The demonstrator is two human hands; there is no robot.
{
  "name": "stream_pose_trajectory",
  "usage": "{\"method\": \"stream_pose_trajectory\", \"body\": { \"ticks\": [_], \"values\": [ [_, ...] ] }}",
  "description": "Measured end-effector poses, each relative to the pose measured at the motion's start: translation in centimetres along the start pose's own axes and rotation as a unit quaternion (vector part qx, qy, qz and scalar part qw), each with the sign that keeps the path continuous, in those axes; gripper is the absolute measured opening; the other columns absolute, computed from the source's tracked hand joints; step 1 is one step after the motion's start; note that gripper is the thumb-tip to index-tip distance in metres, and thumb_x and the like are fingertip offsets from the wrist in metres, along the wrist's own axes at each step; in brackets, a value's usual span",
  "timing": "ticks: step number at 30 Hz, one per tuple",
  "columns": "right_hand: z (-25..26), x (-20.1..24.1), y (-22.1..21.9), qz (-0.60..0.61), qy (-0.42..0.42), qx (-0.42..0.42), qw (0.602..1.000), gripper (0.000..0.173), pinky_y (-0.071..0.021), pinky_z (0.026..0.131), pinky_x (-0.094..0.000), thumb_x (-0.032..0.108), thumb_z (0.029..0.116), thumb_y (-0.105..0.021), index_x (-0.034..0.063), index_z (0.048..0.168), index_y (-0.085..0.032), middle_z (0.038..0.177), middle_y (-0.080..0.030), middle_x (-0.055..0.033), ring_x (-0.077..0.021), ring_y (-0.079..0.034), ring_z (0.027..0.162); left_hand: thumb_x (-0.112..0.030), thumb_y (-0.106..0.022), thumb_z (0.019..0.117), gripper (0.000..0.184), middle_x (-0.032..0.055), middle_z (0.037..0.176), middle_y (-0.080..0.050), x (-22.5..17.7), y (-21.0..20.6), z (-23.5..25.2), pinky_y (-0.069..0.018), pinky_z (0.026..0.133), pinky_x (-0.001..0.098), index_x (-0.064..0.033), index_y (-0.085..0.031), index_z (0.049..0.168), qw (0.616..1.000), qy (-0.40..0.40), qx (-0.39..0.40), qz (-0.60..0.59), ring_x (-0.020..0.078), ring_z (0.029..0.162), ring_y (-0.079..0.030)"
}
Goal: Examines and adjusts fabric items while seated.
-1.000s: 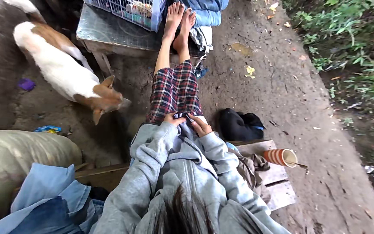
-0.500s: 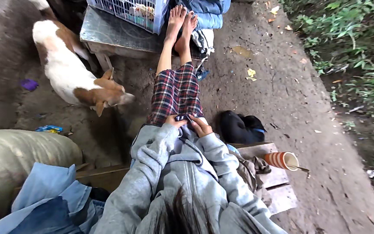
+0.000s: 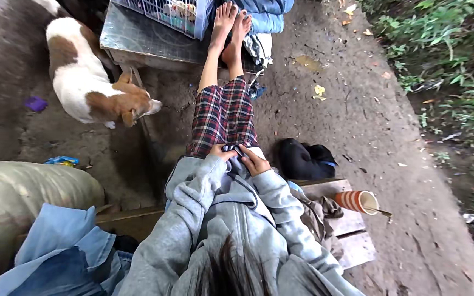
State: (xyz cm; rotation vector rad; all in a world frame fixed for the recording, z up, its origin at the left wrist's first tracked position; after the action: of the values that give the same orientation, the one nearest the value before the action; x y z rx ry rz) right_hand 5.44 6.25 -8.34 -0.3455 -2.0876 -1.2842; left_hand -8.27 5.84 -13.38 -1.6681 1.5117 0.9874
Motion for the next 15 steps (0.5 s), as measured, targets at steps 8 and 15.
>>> {"method": "stream_pose_trajectory", "body": {
  "ticks": [8, 15],
  "values": [
    [1.0, -2.3, -0.8, 0.343, -0.046, 0.039, 0.937, 0.043, -0.0353, 0.045, -0.0194, 0.015, 0.1092, -0.033, -0.0017, 0.147, -0.047, 0.063, -0.048, 0.0074, -0.0009, -0.039, 0.048, 0.001, -0.075, 0.0886, 0.036, 0.0254, 0.115, -0.067, -0.2, 0.1, -0.1, -0.0495, 0.101, 0.0408, 0.0112, -0.064, 0.121, 1.000, -0.015, -0.008, -0.014, 0.0249, 0.106, -0.066],
    [1.2, -2.0, 0.0, 0.345, -0.076, 0.060, 0.934, 0.044, -0.0340, 0.045, -0.0187, 0.014, 0.1098, -0.032, 0.0001, 0.150, -0.042, 0.062, -0.045, 0.0079, -0.0013, -0.038, 0.047, -0.002, -0.057, 0.1025, 0.028, 0.0269, 0.119, -0.065, -3.7, 2.2, -2.2, -0.0442, 0.102, 0.0360, 0.0145, -0.061, 0.125, 0.999, -0.022, -0.012, -0.034, 0.0219, 0.108, -0.061]
  ]
}}
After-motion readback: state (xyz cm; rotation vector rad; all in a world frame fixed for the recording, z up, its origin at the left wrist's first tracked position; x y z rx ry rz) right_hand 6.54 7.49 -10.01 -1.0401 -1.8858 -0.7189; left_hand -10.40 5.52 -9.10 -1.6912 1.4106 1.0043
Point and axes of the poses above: each hand's wrist, its own z-axis towards the middle knuckle, its own y-axis out of the back of the hand, x = y × z, the point moved 8 cm from there along z, towards the middle knuckle
